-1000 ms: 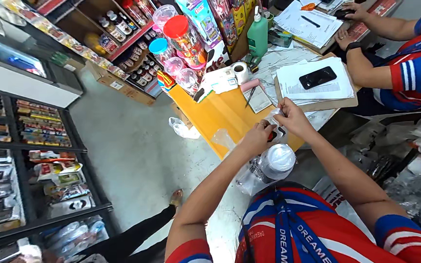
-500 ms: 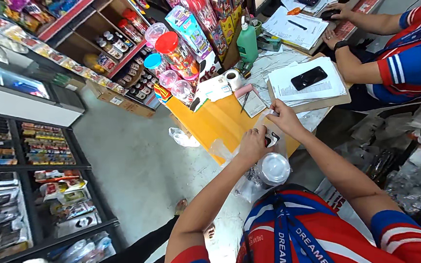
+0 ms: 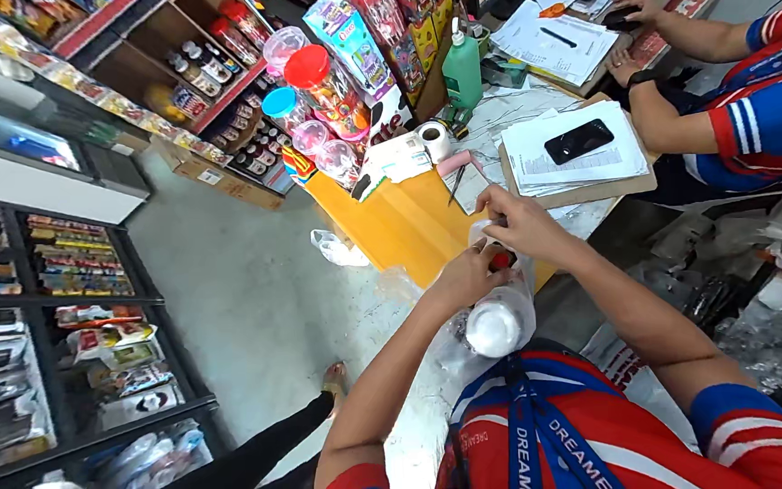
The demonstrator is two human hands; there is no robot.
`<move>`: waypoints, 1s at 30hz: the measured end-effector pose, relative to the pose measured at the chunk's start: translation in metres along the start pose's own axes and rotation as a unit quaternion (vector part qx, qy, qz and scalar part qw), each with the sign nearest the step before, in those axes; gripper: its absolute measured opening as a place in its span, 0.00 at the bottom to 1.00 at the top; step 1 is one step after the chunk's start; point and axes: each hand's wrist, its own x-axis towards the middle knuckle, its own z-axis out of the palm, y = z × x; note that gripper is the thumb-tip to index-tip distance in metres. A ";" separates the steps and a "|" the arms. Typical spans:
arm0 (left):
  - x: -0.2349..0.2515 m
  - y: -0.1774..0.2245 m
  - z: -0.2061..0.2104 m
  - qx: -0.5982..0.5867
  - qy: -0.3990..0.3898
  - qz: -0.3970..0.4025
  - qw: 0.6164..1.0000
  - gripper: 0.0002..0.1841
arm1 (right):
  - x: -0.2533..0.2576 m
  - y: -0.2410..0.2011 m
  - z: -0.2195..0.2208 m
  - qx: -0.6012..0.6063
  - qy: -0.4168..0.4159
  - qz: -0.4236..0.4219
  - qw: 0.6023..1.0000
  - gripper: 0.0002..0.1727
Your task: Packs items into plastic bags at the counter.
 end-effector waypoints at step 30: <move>-0.122 0.031 0.097 -0.578 0.370 0.196 0.700 0.16 | -0.024 -0.029 -0.017 0.252 -0.175 0.032 0.951 0.11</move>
